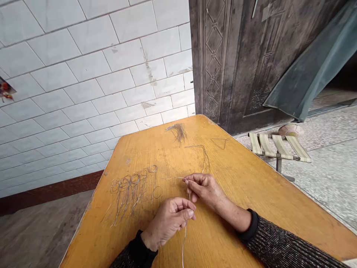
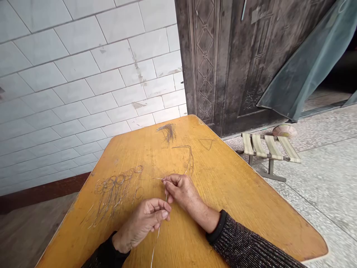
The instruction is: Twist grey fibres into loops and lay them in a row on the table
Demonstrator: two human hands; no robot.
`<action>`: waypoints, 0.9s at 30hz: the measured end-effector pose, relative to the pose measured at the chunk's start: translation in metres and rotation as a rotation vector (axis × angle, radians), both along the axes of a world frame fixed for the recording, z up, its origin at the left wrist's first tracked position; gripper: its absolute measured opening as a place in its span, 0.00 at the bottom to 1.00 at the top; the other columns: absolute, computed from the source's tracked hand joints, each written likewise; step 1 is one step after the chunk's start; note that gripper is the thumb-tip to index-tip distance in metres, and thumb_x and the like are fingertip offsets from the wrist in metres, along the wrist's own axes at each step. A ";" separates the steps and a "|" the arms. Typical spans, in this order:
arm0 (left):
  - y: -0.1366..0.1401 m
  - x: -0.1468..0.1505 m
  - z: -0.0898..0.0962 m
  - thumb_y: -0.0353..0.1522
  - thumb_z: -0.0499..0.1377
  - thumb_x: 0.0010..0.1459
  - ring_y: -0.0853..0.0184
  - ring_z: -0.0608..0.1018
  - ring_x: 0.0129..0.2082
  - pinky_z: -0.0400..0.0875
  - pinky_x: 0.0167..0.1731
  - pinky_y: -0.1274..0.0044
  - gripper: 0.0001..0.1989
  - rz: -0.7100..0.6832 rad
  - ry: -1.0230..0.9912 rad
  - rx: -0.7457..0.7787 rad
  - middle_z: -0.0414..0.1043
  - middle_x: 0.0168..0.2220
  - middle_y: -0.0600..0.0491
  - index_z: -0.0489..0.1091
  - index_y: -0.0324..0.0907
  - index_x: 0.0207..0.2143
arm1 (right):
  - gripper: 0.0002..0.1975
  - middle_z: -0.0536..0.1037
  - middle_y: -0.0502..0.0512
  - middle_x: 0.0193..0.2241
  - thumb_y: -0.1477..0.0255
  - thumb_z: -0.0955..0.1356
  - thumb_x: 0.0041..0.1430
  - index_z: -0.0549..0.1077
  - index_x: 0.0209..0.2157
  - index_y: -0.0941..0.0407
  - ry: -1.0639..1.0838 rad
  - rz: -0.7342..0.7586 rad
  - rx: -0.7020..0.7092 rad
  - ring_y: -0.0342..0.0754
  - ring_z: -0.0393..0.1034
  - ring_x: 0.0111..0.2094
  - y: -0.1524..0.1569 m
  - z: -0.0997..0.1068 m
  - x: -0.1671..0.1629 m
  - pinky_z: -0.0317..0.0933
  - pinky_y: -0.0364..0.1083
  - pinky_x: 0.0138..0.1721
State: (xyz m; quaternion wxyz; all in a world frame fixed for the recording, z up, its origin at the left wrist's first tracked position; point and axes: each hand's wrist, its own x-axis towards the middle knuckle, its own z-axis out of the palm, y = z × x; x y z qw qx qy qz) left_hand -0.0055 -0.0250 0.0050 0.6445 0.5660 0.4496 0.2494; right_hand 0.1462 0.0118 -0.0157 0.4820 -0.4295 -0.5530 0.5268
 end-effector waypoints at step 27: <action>0.007 -0.002 -0.006 0.40 0.54 0.55 0.77 0.67 0.19 0.59 0.16 0.83 0.15 0.251 -0.165 0.164 0.68 0.32 0.51 0.67 0.38 0.40 | 0.16 0.68 0.46 0.13 0.60 0.68 0.45 0.67 0.21 0.59 0.201 0.014 -0.082 0.34 0.57 0.11 -0.004 0.020 0.006 0.52 0.37 0.14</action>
